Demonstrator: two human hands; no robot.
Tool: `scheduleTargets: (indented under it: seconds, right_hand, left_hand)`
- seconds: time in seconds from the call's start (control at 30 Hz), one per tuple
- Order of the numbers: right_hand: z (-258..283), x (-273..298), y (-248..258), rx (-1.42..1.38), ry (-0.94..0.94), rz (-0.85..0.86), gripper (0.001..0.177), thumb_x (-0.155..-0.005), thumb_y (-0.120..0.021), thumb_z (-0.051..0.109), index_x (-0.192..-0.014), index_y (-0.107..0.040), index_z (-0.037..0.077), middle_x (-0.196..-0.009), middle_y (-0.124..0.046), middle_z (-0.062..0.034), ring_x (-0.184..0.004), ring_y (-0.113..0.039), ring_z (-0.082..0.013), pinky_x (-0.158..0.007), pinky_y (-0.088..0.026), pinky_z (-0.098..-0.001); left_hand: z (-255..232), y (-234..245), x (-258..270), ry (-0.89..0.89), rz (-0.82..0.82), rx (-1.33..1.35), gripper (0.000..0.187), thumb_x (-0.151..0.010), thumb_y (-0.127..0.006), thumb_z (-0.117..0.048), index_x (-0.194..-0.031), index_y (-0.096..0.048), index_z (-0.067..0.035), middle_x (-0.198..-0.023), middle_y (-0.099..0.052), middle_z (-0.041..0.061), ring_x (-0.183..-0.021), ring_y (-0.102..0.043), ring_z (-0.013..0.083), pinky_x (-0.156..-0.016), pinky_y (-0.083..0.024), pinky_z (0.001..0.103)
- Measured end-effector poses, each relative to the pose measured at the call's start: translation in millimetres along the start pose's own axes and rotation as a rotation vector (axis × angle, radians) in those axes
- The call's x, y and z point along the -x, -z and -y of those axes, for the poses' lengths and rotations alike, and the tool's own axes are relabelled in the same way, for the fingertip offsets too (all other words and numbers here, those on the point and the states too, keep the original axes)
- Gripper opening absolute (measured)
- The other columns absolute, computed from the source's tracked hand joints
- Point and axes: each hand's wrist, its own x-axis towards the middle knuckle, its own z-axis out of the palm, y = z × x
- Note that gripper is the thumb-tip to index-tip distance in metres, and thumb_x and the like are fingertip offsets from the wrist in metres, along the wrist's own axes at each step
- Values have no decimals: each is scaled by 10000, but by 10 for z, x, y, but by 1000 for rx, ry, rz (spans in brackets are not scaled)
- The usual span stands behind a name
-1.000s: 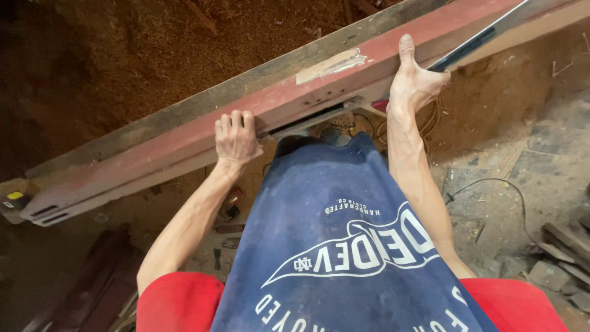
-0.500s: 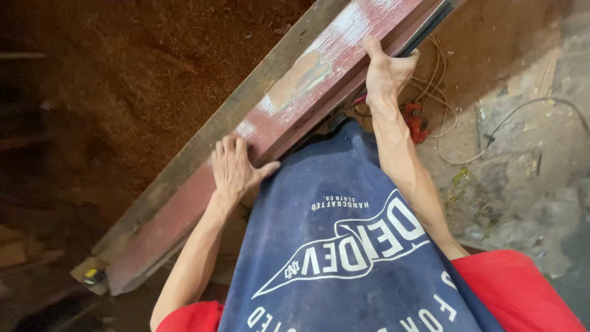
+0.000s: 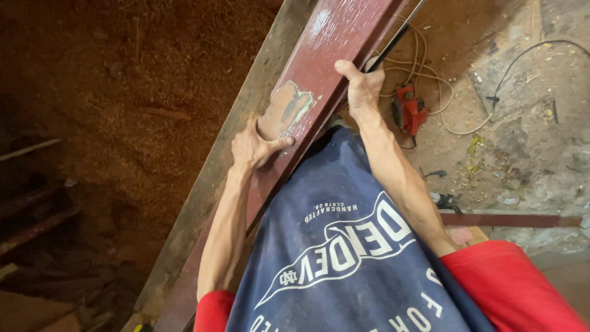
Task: The person uses a combination square and a pencil to measure and mark a long wooden plank. They repeatedly position the square at different points along the plank and draw lines to indicate measurements.
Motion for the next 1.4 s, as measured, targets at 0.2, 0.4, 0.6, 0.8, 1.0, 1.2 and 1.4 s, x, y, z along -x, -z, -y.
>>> scheduleTargets:
  seconds: [0.2,0.4,0.6,0.8,1.0,1.2,1.4]
  right_hand:
    - [-48,-20,-129,-34,-17,4,631,-707,-836,137,-1273,-600,-9,-1196,-676,-98,-1104,-643,-230,-1009,-526,-356]
    - [-122,-92,-343,-92,-15,25,577,-767,-821,136,-1279,-632,-54,-1192,-682,-99,-1093,-647,-232,-995,-535,-374]
    - [-73,-140,-645,285,-109,-96,672,-837,-805,460,-1243,-586,-27,-1210,-704,-166,-1127,-675,-263,-978,-527,-377]
    - [303,-70,-722,862,-163,-86,688,-973,-629,645,-1083,-718,-28,-1002,-739,-247,-1006,-726,-362,-930,-540,-455]
    - [461,-78,-522,536,-303,-133,518,-941,-598,496,-1106,-630,6,-796,-667,-163,-690,-701,-334,-668,-576,-493]
    - [213,-162,-248,490,32,-243,424,-966,-652,448,-1054,-657,33,-863,-707,-65,-839,-692,-245,-789,-534,-409]
    - [170,-235,-183,559,159,-206,482,-898,-756,476,-1000,-658,15,-950,-689,-199,-895,-675,-356,-810,-523,-472]
  left_hand:
    - [90,111,-13,-33,-57,-3,1332,-453,-814,-850,-1424,-502,8,-1104,-709,298,-1068,-693,437,-976,-527,512]
    - [126,337,-46,-71,-144,-64,1193,-484,-826,-843,-1279,-589,14,-1126,-706,282,-1091,-678,431,-977,-506,525]
    - [197,531,-212,-47,-107,-56,1178,-487,-818,-836,-1309,-579,-26,-1134,-707,272,-1108,-672,426,-980,-501,535]
    - [176,509,-138,-56,-107,-46,1131,-516,-842,-796,-1305,-562,-36,-1180,-686,250,-1124,-657,417,-958,-512,527]
    - [-109,456,-39,-210,-254,1,1286,-529,-888,-674,-1523,-358,-54,-1396,-510,267,-1298,-494,434,-1070,-399,577]
    - [-925,204,-175,-308,-439,-204,1299,-524,-945,-557,-1572,-284,-167,-1560,-266,303,-1427,-292,506,-1113,-284,675]
    - [-1670,47,-395,-343,-502,-270,1261,-519,-939,-489,-1562,-300,-186,-1588,-238,305,-1436,-269,539,-1115,-257,709]
